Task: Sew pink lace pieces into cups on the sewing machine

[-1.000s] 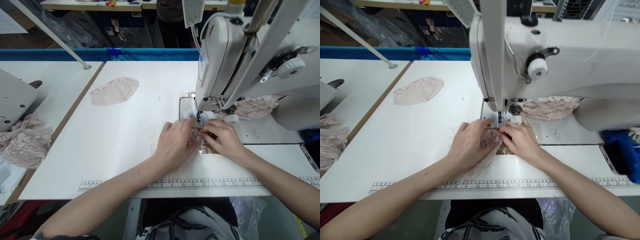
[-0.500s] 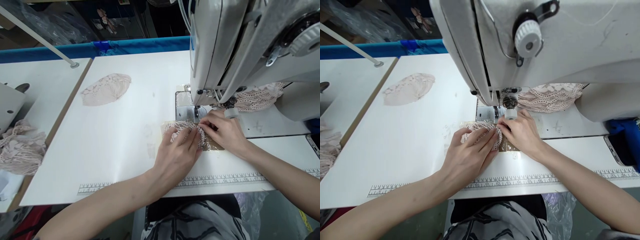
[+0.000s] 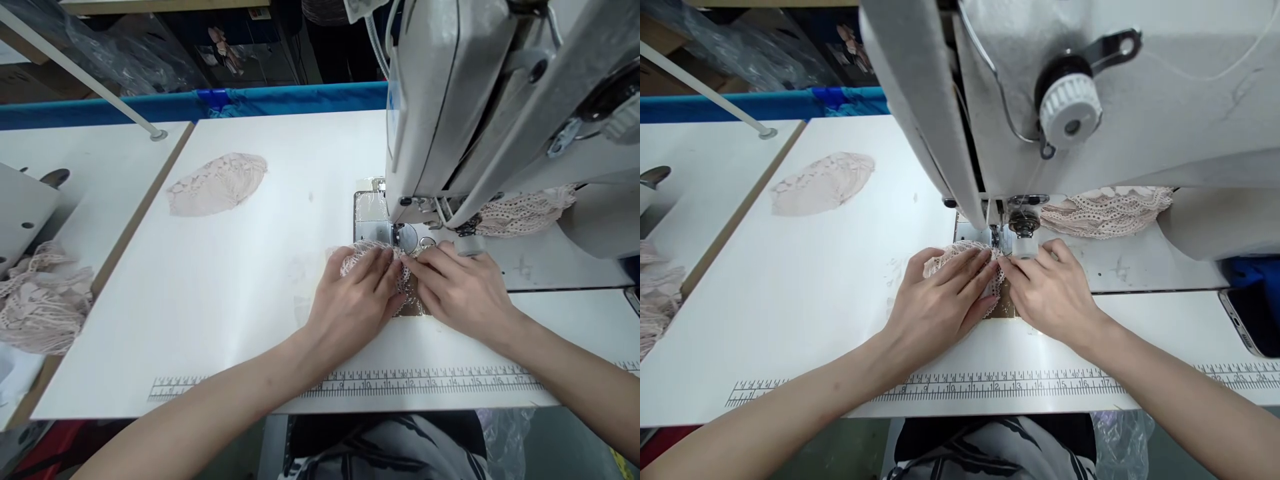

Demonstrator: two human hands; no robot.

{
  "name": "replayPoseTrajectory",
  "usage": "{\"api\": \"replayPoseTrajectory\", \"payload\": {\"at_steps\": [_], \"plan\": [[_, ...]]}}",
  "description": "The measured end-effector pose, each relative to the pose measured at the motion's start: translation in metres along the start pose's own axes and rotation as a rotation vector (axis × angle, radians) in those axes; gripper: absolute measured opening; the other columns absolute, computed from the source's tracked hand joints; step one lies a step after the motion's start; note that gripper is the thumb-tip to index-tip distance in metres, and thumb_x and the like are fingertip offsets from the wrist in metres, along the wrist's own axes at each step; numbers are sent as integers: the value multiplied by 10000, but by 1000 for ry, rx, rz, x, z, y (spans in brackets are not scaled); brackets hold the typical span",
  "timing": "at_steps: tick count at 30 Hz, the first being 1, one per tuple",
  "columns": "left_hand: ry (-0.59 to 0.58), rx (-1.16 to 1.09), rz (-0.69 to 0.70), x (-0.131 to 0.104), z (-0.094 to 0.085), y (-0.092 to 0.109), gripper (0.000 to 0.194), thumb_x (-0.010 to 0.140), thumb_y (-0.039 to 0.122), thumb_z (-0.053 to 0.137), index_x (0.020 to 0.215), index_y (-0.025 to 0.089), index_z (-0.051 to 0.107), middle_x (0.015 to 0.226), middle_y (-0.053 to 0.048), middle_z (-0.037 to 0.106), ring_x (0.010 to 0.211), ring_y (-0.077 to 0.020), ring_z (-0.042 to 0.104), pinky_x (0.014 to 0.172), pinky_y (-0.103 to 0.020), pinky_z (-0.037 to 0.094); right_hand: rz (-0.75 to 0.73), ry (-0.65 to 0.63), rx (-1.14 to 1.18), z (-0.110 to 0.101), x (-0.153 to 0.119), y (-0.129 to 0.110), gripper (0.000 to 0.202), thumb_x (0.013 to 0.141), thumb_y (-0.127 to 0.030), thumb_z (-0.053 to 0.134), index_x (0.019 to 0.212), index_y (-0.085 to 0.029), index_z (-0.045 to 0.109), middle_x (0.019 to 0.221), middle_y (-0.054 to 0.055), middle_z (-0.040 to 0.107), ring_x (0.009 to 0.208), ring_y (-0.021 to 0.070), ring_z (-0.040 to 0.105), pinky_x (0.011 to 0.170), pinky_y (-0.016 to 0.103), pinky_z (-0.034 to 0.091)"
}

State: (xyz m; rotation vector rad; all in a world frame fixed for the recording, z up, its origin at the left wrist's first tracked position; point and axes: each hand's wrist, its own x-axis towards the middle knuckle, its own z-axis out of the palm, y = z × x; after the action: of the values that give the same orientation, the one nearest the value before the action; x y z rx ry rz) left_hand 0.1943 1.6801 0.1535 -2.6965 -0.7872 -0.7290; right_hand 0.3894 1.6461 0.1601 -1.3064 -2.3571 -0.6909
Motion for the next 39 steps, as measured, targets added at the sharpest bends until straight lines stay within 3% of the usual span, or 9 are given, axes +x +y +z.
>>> {"api": "replayPoseTrajectory", "payload": {"at_steps": [13,19,39], "plan": [[-1,5,-20,8,7,-5,351,977,320,457,1233,123,592,1226,-130,647,1171,-245,575,1002,-458,342,39,-61,-85,4,0,1,312,893,-122,478,1136,-124,673,823,73,696,847,221,583,695,366,338],[12,52,-35,7,9,-2,356,975,340,466,1250,149,586,1228,-103,650,1185,-228,560,1015,-431,332,57,-78,-108,4,1,0,302,901,-142,494,1144,-125,671,868,71,712,893,227,589,801,382,338],[-5,26,-50,8,9,-2,381,991,363,418,1271,147,557,1256,-115,631,1181,-225,555,1004,-443,328,88,-88,-139,2,4,-2,314,900,-136,470,1139,-125,674,878,74,706,760,199,591,841,386,348]]}}
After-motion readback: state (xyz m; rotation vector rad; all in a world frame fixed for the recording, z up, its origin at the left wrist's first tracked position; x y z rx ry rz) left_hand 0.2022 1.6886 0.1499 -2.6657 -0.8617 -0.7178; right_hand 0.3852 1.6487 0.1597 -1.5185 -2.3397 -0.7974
